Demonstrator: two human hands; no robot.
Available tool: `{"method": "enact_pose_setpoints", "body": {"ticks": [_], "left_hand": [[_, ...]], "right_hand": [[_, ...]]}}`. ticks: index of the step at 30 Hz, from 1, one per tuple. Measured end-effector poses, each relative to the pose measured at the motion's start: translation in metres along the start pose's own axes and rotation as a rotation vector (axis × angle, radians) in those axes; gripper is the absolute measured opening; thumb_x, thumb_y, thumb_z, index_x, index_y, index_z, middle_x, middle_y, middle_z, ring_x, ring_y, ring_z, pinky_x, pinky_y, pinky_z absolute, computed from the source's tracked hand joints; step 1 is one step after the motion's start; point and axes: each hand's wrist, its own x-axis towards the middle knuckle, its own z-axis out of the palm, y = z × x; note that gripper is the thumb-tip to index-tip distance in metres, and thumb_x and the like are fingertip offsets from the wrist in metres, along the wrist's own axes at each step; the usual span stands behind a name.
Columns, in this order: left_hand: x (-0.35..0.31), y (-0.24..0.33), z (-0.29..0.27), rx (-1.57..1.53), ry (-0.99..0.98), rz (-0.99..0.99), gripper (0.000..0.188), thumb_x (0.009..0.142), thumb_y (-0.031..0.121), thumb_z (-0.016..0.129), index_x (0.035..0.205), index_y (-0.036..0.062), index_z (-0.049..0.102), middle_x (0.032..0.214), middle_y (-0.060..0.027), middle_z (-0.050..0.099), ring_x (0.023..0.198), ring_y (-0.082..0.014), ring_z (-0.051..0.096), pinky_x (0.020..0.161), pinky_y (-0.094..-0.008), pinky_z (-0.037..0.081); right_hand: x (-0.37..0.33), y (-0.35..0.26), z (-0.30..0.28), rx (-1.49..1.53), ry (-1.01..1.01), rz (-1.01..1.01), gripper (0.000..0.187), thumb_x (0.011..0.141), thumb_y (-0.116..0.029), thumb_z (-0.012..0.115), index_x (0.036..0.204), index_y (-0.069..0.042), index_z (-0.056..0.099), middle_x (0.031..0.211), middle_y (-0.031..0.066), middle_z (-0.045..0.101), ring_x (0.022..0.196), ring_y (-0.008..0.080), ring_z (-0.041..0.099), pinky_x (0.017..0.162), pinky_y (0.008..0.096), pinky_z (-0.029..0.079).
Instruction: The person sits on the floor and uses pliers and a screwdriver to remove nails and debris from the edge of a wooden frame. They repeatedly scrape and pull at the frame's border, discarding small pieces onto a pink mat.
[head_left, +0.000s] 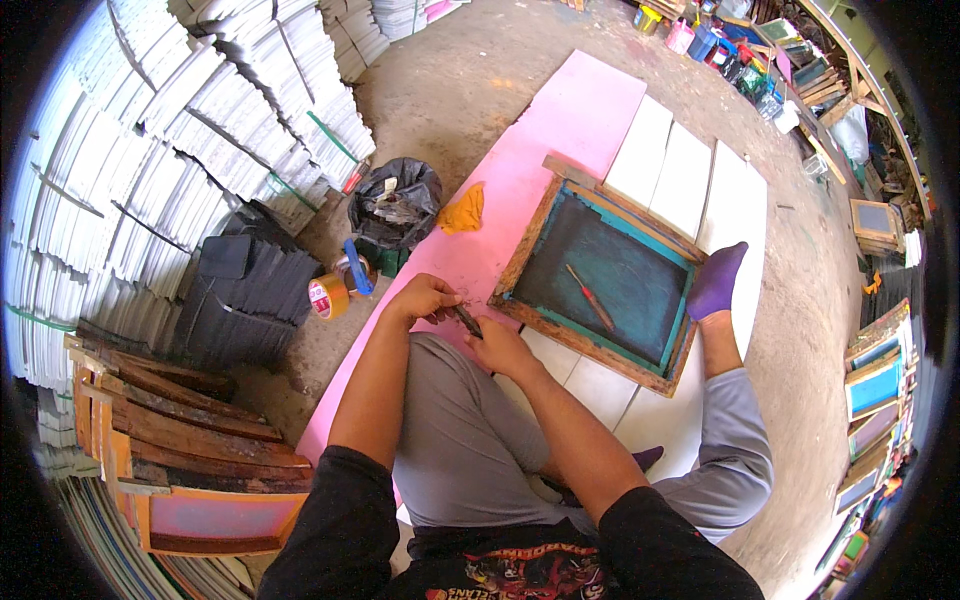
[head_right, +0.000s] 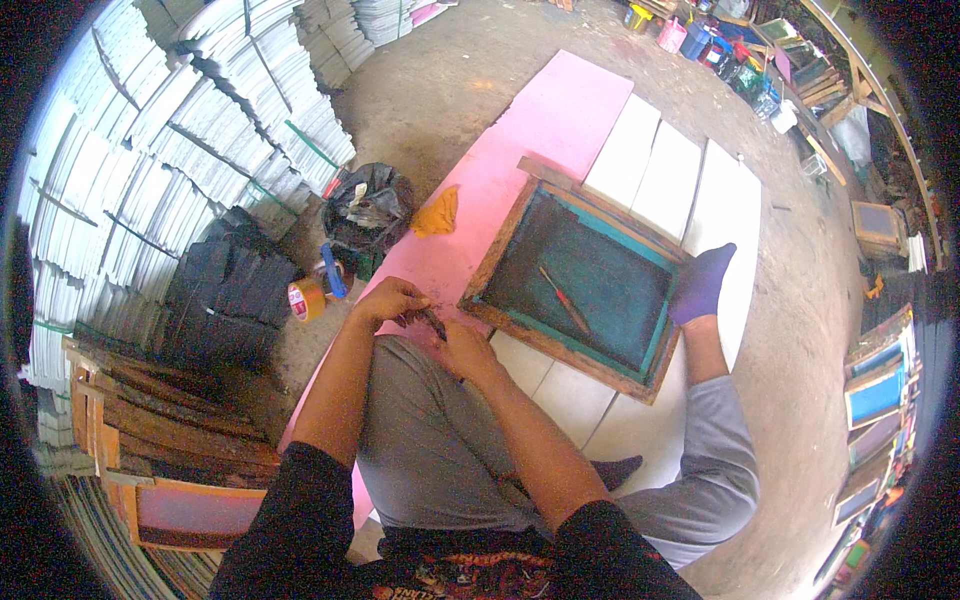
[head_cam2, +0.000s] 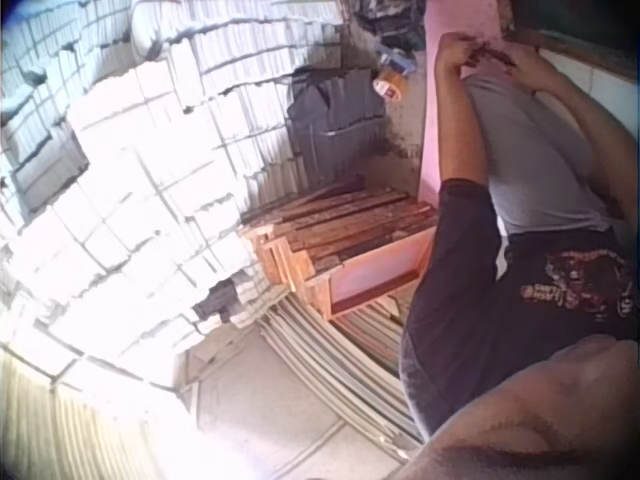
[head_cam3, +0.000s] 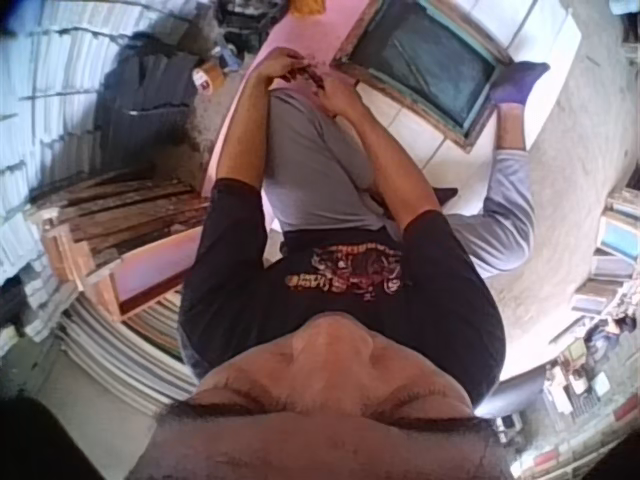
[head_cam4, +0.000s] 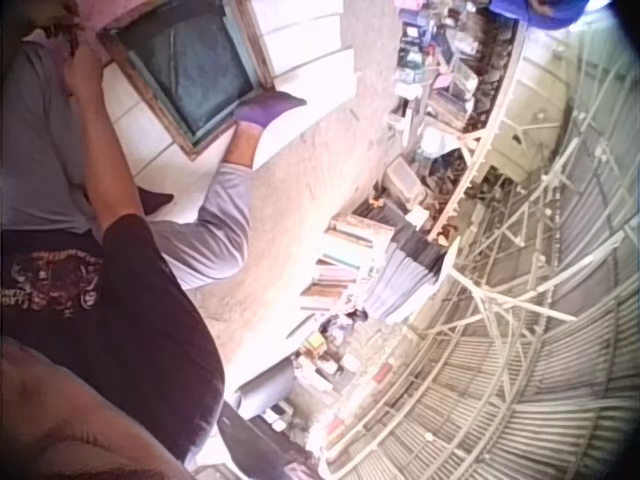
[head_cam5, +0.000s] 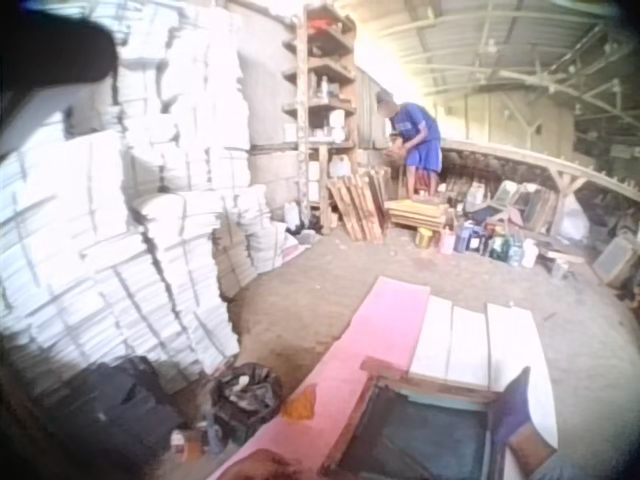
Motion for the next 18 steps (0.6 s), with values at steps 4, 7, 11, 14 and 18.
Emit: {"method": "enact_pose_setpoints", "body": {"ticks": [4,7,11,14,18], "left_hand": [[0.005,-0.005,-0.001,0.062,0.127,0.002,0.022,0.086,0.023,0.078,0.086,0.0016,0.075,0.072,-0.0093,0.071,0.055,-0.016,0.062,0.052,-0.0294,0.05],[0.01,-0.005,-0.002,0.213,0.309,0.048,0.029,0.082,0.029,0.081,0.084,0.0014,0.075,0.07,-0.01,0.07,0.054,-0.0166,0.063,0.052,-0.0315,0.051],[0.017,-0.01,0.001,0.347,0.39,0.085,0.038,0.081,0.039,0.08,0.087,0.0016,0.075,0.069,-0.0097,0.069,0.054,-0.0164,0.062,0.05,-0.0337,0.05],[0.018,-0.007,0.003,0.32,0.257,-0.011,0.042,0.083,0.043,0.077,0.09,0.0015,0.075,0.072,-0.0091,0.069,0.053,-0.0163,0.061,0.048,-0.0333,0.048],[0.014,-0.004,0.004,0.285,0.208,-0.019,0.043,0.085,0.044,0.075,0.091,0.0015,0.074,0.073,-0.0087,0.07,0.052,-0.0162,0.06,0.047,-0.0323,0.047]], "right_hand": [[-0.007,0.007,-0.002,0.085,-0.065,0.101,0.033,0.094,-0.031,0.063,0.099,0.001,0.061,0.09,0.0246,0.067,0.09,0.0397,0.067,0.078,0.0482,0.05],[-0.024,0.029,-0.009,0.089,-0.057,0.196,0.035,0.094,-0.032,0.064,0.097,0.002,0.062,0.089,0.0237,0.067,0.088,0.0374,0.067,0.078,0.0467,0.05],[-0.043,0.046,-0.024,0.049,-0.036,0.249,0.036,0.093,-0.032,0.065,0.099,0.003,0.064,0.088,0.0226,0.067,0.086,0.037,0.067,0.079,0.0462,0.049],[-0.045,0.054,-0.025,0.022,0.011,0.224,0.036,0.093,-0.031,0.064,0.101,0.004,0.064,0.085,0.0217,0.067,0.084,0.0367,0.067,0.079,0.0456,0.049],[-0.032,0.065,-0.021,0.016,0.018,0.25,0.037,0.093,-0.03,0.065,0.102,0.006,0.063,0.083,0.0218,0.067,0.083,0.0367,0.067,0.079,0.0457,0.05]]}}
